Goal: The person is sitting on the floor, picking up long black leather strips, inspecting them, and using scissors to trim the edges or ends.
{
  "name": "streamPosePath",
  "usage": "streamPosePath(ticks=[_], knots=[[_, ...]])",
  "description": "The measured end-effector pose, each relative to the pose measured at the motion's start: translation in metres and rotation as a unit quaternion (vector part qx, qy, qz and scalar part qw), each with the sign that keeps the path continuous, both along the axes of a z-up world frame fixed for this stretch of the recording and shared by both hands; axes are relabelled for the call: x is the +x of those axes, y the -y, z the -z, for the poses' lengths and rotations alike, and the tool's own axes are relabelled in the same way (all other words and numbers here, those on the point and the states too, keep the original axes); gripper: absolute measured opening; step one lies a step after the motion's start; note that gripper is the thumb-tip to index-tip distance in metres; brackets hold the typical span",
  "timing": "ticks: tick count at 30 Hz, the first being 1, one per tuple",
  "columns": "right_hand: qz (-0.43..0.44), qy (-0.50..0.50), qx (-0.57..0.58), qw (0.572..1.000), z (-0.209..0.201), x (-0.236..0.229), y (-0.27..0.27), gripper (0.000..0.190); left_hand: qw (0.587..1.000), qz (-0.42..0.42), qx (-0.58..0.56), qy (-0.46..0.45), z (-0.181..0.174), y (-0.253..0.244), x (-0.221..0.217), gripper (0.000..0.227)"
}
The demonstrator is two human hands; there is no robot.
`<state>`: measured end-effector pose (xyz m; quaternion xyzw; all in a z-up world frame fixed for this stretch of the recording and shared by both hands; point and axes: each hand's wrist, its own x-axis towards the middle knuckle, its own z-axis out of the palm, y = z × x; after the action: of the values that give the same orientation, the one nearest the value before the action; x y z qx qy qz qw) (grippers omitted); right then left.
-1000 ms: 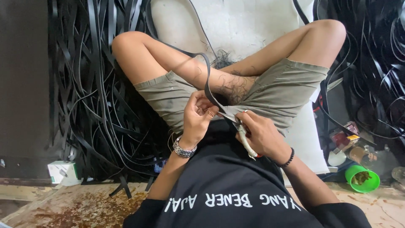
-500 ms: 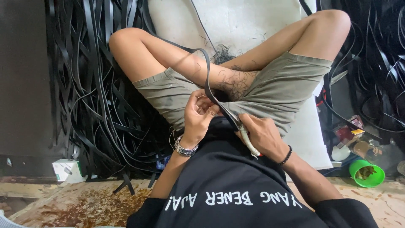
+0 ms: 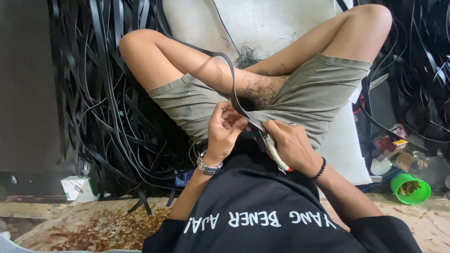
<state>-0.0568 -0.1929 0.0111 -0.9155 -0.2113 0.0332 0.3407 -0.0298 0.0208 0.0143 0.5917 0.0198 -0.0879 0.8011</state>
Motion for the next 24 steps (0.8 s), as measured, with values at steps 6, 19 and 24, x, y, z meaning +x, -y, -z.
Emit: streamPosePath(ticks=[6,19,24], knots=[[0.015,0.015,0.005,1.000,0.005,-0.006,-0.001,0.025,1.000,-0.003,-0.010,-0.013,-0.005,0.001,-0.001,0.037],[0.093,-0.119,0.257,0.955,-0.044,0.019,-0.006,0.011,0.997,-0.008,-0.038,-0.064,0.011,0.008,-0.003,0.035],[0.041,-0.162,0.299,0.939,-0.055,0.029,-0.008,0.013,0.990,-0.046,-0.073,-0.109,0.014,0.014,0.008,0.026]])
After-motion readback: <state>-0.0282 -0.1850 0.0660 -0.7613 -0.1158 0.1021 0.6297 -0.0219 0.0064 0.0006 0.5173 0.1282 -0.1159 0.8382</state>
